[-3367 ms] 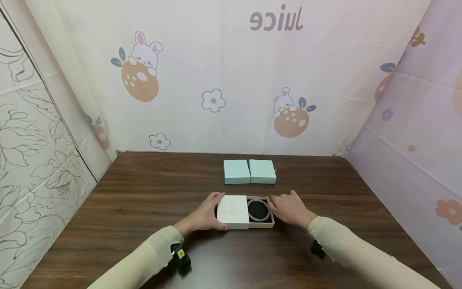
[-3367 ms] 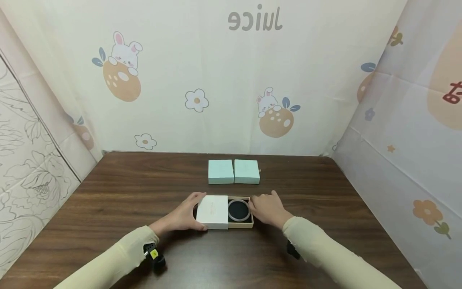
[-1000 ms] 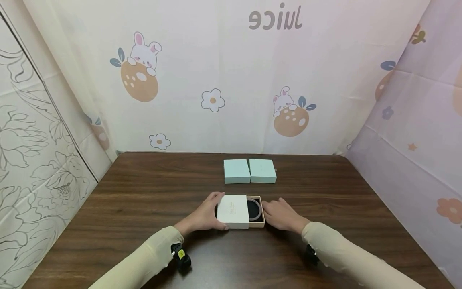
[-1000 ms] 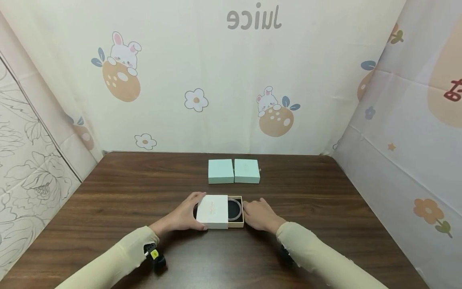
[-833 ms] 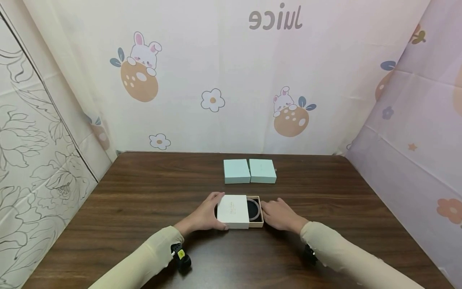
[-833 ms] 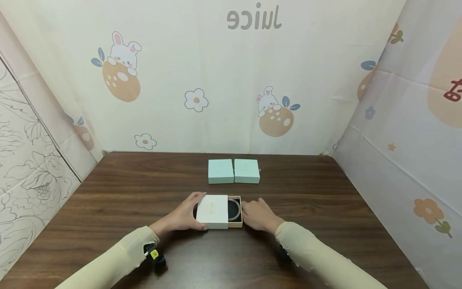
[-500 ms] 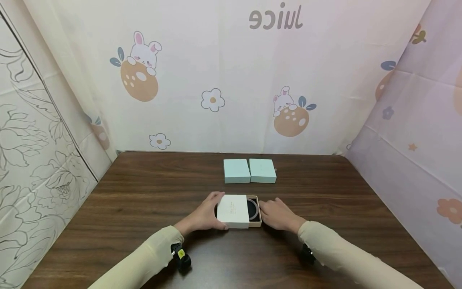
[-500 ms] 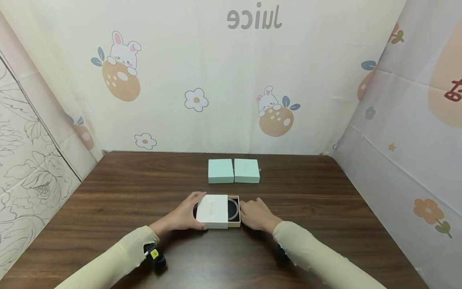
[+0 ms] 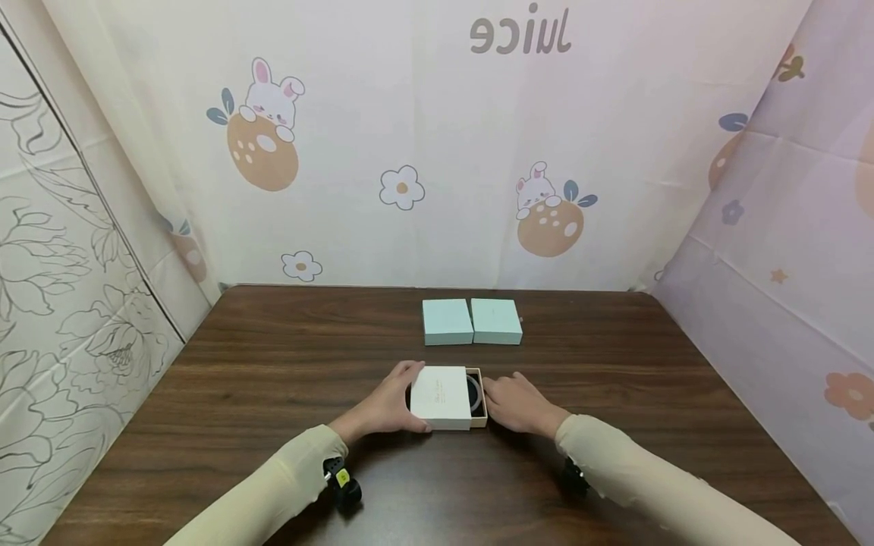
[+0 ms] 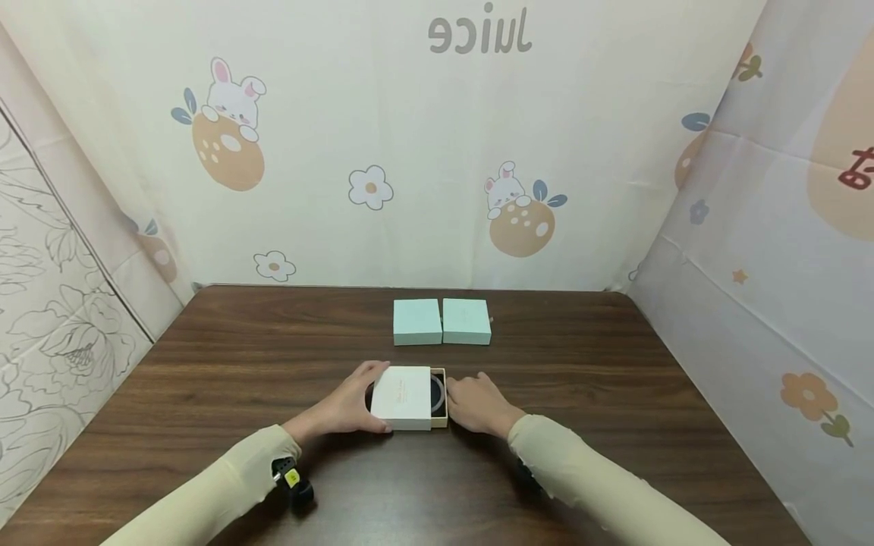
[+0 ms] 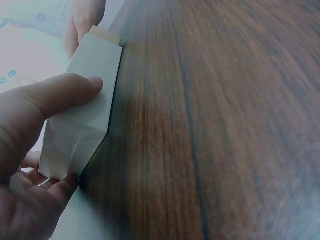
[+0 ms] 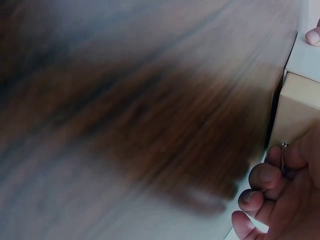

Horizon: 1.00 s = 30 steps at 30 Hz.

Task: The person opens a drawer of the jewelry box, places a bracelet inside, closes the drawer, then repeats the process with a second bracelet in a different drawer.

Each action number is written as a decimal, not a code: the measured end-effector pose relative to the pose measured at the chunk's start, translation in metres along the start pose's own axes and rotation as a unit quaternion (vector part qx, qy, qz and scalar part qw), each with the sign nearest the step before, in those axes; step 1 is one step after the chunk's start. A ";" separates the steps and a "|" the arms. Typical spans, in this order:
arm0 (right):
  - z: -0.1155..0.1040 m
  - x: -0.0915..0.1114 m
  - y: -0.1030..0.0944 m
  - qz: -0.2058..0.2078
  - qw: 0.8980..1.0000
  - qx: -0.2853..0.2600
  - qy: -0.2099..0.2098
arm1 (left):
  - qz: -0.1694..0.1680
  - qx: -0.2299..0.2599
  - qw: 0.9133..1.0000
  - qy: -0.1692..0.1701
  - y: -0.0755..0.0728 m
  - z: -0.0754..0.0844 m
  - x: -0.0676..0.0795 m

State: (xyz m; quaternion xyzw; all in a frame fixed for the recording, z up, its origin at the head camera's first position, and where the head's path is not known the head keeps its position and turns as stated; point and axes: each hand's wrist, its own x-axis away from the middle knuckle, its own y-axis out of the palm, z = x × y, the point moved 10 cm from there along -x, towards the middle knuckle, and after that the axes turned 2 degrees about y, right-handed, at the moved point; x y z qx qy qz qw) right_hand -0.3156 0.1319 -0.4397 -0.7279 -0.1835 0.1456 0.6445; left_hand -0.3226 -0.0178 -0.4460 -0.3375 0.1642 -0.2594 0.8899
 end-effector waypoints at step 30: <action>-0.019 -0.013 0.003 -0.017 0.999 -0.043 -0.012 | -0.009 0.009 1.000 0.005 -0.004 0.001 0.001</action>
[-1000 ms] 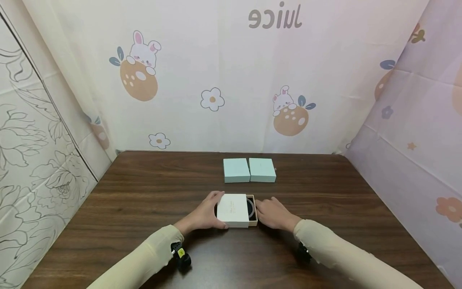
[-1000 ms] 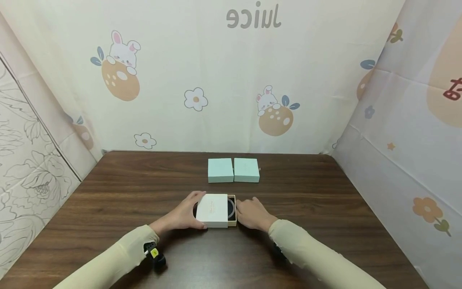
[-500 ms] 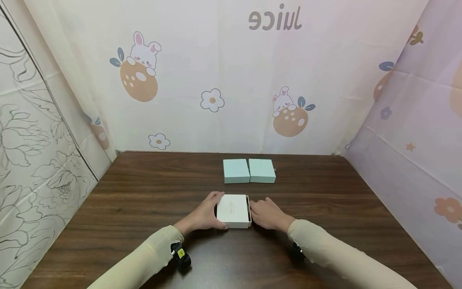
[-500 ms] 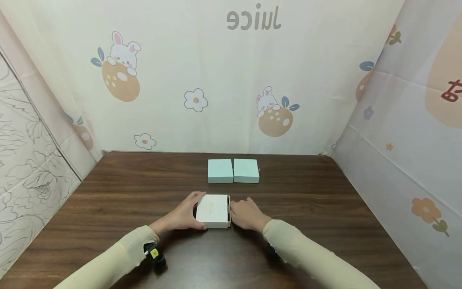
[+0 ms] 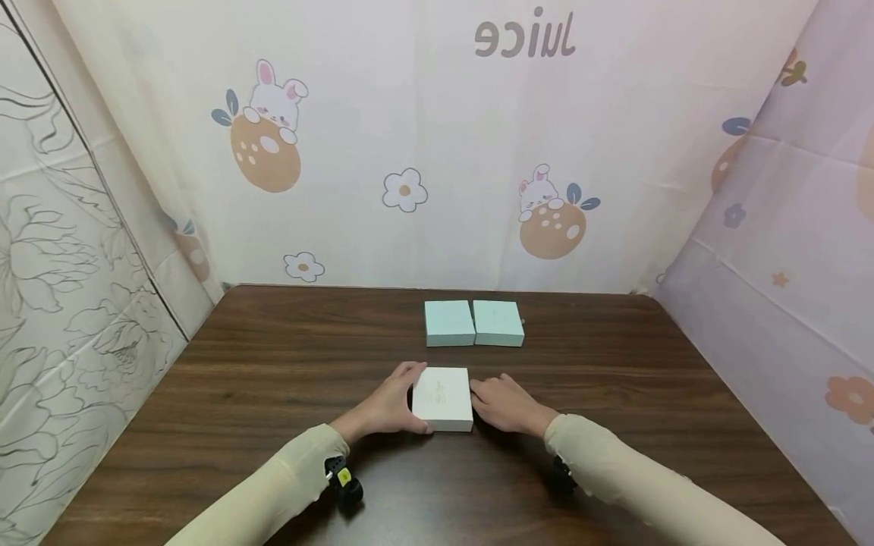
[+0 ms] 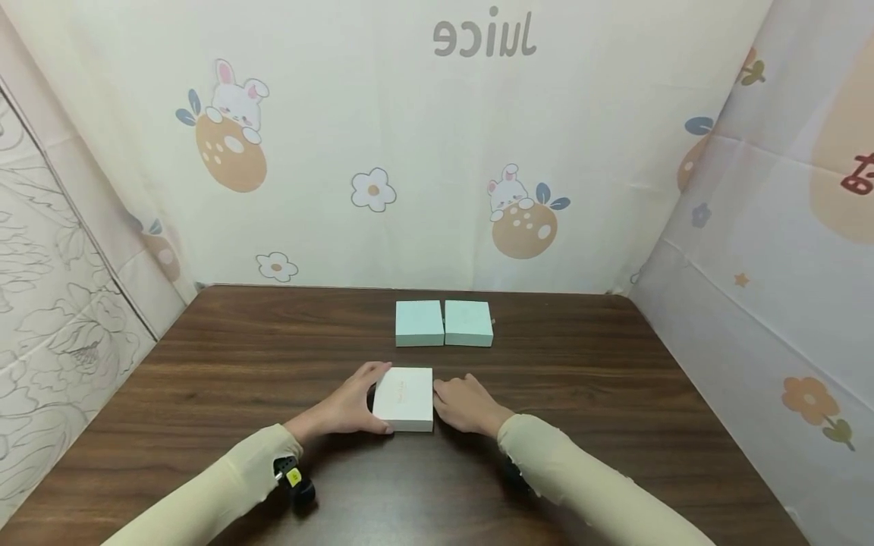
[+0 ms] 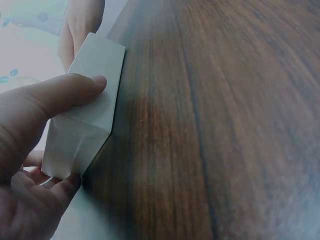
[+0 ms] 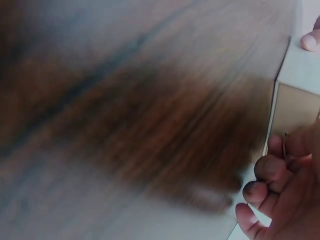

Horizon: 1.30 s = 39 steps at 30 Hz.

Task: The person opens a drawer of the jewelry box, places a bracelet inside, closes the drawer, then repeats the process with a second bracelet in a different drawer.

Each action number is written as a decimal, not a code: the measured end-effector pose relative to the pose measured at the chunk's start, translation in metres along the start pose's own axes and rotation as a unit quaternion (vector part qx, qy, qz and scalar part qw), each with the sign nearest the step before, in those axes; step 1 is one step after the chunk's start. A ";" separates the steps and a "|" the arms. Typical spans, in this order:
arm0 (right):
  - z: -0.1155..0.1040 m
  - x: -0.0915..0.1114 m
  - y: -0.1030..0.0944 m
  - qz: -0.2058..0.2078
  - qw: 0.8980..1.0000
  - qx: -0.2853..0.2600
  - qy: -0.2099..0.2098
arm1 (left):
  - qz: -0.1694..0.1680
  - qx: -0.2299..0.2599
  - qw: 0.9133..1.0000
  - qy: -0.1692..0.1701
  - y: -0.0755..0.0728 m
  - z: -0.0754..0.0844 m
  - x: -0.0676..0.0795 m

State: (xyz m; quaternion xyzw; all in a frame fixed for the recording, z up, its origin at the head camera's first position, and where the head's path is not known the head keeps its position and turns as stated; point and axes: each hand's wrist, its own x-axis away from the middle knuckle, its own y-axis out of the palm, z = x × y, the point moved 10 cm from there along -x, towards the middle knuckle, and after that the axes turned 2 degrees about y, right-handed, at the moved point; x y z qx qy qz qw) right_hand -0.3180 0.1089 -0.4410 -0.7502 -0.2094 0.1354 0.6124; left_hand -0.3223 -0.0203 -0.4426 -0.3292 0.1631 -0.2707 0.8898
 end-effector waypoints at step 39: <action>-0.019 -0.033 -0.024 0.001 0.996 -0.092 0.012 | 0.110 0.042 0.993 -0.029 -0.043 -0.013 0.009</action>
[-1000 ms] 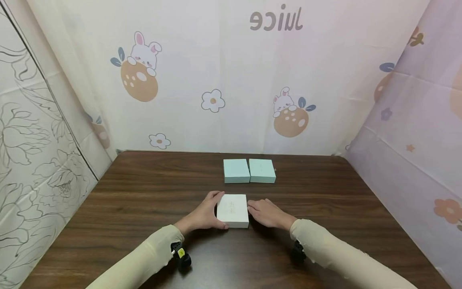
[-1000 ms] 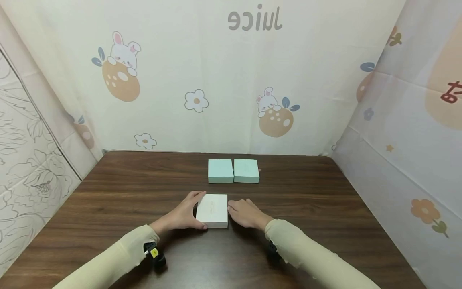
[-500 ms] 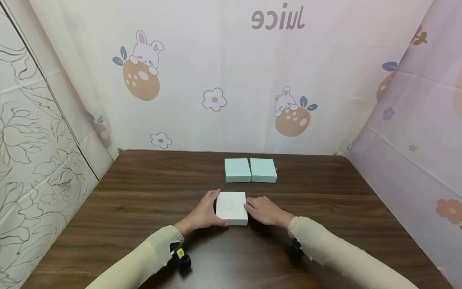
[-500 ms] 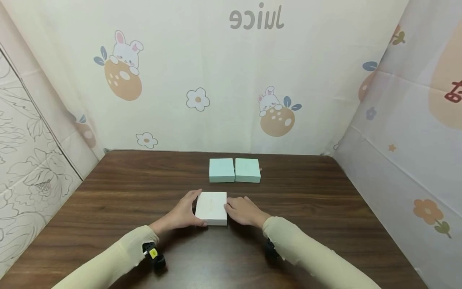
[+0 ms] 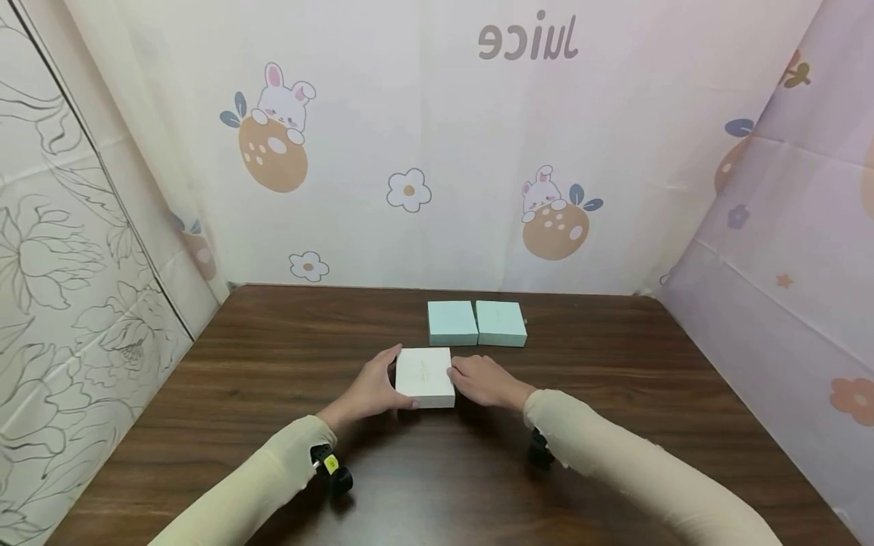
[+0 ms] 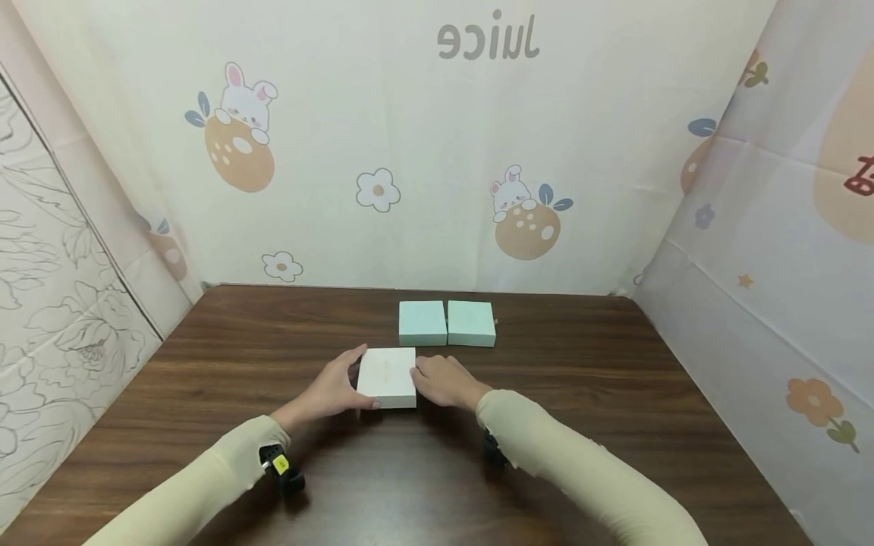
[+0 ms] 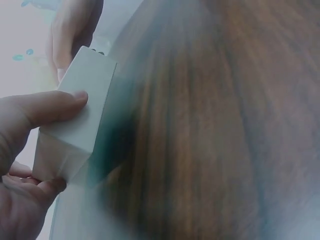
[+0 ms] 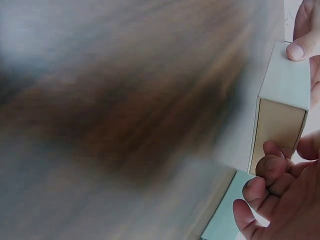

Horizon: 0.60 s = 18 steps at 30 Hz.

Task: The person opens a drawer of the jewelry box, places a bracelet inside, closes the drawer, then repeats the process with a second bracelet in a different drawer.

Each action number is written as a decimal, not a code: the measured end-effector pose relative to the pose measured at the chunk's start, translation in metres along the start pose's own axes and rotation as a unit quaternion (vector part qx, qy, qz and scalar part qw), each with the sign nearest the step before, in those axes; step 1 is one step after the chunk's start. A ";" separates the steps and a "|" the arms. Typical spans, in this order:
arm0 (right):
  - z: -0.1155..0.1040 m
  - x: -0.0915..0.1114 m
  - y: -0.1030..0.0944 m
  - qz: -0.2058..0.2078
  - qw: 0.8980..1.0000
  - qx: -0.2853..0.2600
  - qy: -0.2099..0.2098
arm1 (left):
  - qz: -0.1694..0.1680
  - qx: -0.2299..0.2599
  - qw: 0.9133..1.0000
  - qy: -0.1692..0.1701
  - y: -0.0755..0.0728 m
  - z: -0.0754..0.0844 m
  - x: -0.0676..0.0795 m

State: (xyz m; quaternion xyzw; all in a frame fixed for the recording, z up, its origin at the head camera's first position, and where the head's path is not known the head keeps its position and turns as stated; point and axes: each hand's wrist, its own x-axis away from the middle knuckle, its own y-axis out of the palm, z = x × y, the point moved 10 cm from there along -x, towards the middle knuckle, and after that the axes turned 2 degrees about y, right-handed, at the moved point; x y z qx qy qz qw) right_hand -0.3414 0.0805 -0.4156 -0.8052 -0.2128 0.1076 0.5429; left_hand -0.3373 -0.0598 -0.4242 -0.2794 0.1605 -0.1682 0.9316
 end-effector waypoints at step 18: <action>-0.018 -0.067 -0.011 -0.013 0.999 0.021 0.037 | 0.040 0.068 0.997 0.005 -0.044 -0.021 -0.026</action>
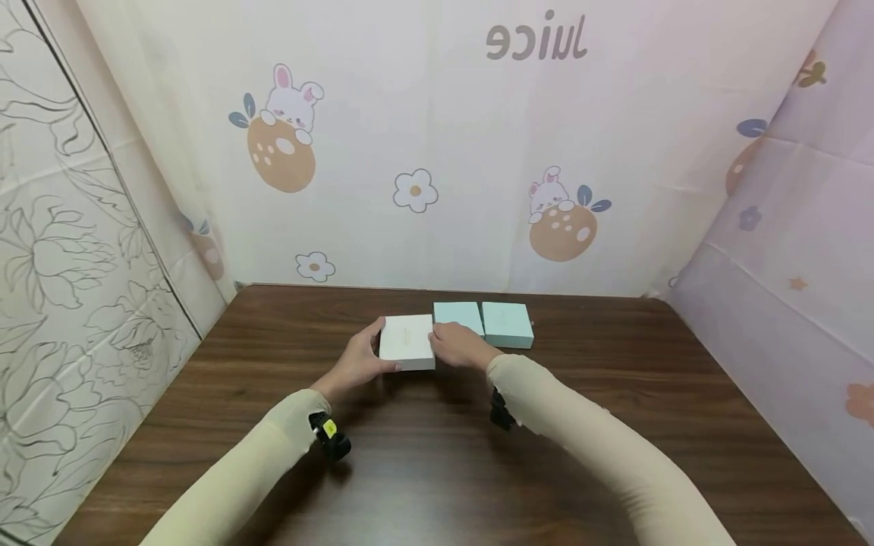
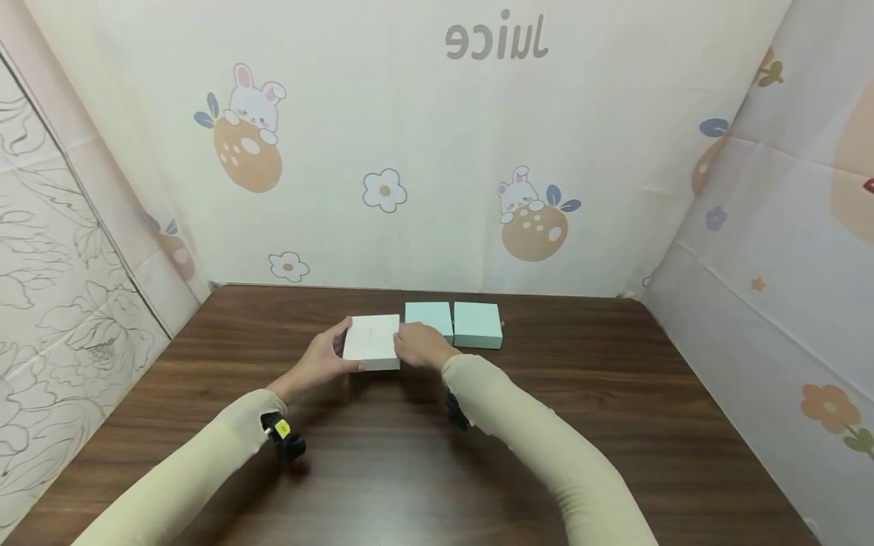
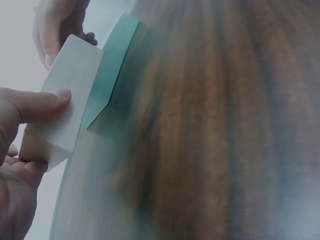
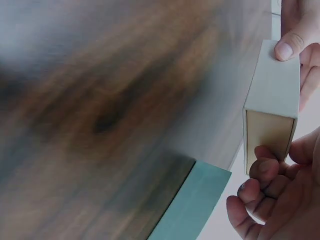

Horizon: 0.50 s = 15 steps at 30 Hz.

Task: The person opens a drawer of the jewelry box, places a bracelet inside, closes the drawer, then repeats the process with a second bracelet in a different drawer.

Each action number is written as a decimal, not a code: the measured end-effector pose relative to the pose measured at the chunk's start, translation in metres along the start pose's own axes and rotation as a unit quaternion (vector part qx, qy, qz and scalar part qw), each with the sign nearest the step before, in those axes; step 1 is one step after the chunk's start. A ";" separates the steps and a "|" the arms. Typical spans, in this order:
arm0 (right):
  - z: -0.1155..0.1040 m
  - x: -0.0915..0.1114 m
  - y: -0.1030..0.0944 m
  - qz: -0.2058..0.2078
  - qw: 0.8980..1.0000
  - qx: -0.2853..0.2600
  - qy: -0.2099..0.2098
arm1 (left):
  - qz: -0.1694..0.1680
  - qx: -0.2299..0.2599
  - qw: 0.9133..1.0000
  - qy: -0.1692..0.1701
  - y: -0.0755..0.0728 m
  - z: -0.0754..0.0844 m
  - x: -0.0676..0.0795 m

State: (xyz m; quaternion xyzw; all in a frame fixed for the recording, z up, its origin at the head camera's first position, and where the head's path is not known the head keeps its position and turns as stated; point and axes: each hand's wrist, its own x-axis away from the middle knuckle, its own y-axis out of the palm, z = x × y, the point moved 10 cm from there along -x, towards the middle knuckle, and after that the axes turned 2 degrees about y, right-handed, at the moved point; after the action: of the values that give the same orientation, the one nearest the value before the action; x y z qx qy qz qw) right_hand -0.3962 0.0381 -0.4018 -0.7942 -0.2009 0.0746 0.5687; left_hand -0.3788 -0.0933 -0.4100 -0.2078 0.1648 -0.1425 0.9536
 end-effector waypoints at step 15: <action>-0.002 -0.045 -0.003 0.003 0.998 0.061 0.027 | 0.014 -0.045 0.997 -0.053 -0.018 -0.025 -0.030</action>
State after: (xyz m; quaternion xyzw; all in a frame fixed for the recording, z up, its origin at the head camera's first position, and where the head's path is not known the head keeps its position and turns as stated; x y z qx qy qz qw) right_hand -0.4373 0.0190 -0.4038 -0.7604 -0.1778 0.0668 0.6211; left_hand -0.4191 -0.1072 -0.4163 -0.2558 0.1233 -0.1102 0.9525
